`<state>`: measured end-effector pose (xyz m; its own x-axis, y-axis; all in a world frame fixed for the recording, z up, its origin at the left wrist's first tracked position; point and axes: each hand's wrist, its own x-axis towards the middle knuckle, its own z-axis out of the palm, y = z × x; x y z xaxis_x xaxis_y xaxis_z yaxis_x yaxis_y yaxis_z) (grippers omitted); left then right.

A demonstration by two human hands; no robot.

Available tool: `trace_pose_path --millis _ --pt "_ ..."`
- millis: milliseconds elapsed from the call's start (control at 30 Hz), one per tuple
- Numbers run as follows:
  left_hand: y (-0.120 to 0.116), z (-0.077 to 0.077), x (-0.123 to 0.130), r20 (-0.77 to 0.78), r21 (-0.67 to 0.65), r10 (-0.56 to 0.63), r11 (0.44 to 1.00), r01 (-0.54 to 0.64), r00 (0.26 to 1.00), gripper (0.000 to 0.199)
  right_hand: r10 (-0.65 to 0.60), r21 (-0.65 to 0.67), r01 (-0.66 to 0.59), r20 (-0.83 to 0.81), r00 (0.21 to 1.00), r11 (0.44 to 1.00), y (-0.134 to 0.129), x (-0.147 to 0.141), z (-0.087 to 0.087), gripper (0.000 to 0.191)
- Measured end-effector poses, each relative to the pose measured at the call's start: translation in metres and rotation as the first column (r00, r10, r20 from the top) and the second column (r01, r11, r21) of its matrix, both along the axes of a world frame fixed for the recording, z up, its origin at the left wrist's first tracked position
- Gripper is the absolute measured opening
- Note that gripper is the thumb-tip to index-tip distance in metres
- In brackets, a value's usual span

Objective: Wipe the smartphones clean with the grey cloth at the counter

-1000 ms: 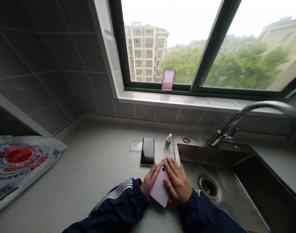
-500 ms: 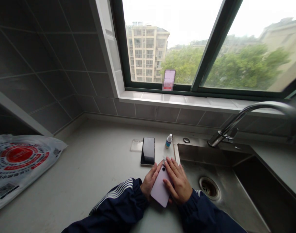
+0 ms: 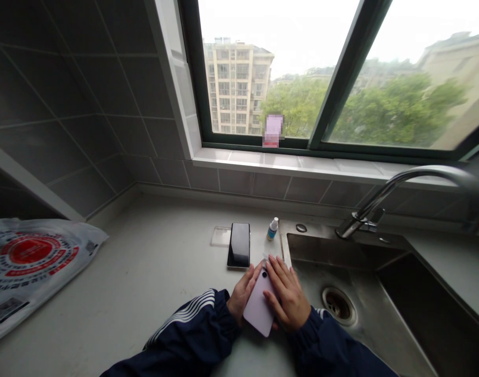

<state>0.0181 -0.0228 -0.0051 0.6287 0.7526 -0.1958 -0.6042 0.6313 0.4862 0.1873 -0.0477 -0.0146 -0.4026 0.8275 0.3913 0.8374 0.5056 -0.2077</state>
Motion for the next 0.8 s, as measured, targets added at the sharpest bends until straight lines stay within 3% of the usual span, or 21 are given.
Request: trace_pose_path --millis 800 --pt "0.0002 0.0001 0.0011 -0.001 0.017 -0.014 1.0 0.014 1.0 0.06 0.013 0.019 -0.013 -0.001 1.0 1.0 0.0014 0.0015 -0.001 0.064"
